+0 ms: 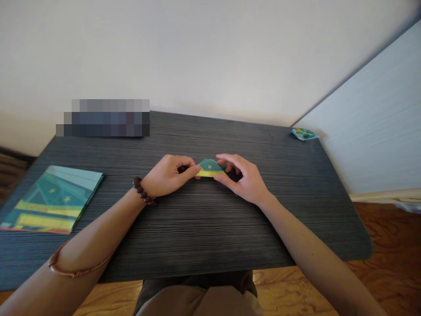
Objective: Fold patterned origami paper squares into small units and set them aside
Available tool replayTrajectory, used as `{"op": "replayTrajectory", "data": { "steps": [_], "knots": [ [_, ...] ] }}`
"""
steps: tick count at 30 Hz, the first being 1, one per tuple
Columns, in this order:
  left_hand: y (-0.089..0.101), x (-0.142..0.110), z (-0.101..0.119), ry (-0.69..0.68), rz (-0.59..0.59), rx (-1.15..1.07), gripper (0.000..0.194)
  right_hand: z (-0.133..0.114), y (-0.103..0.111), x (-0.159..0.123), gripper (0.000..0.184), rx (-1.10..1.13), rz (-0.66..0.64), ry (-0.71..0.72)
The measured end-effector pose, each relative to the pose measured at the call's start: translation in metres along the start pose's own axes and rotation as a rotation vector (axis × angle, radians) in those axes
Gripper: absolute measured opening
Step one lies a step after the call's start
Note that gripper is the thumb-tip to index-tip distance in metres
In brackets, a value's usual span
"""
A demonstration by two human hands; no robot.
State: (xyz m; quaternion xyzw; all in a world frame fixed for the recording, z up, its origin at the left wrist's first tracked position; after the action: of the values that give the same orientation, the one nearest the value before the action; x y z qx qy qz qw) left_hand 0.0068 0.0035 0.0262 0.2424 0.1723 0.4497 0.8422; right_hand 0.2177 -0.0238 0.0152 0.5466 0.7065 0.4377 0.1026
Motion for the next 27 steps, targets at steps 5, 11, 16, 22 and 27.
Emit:
{"op": "replayTrajectory", "data": {
  "steps": [5, 11, 16, 22, 27],
  "knots": [
    [-0.002, 0.0, -0.001, -0.031, 0.009, -0.047, 0.033, -0.003, 0.001, -0.001, 0.032, -0.008, -0.04, 0.041],
    [-0.005, -0.002, 0.002, -0.098, -0.011, -0.329, 0.028, -0.006, 0.001, -0.003, 0.034, 0.004, -0.032, -0.007],
    [-0.009, -0.004, 0.003, -0.086, -0.062, -0.468, 0.037, -0.01, -0.001, -0.004, 0.037, -0.001, -0.013, -0.029],
    [-0.007, 0.0, -0.002, -0.04, 0.133, -0.395, 0.037, -0.014, -0.003, -0.005, 0.035, 0.001, 0.004, -0.043],
    [-0.007, 0.001, -0.004, -0.038, 0.203, -0.429, 0.044, -0.017, -0.005, -0.005, 0.031, 0.011, 0.009, -0.086]
  ]
}}
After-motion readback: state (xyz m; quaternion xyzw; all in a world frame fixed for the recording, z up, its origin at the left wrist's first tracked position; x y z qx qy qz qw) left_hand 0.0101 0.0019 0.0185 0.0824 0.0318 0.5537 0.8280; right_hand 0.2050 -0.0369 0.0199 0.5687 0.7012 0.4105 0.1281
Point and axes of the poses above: each hand's wrist, its own x-axis towards the middle knuckle, its own y-axis out of the back of the hand, z = x × y, the point moved 2 cm from there along x, towards the middle knuckle, and after that the axes turned 7 degrees about -x, right-handed, at the moved point
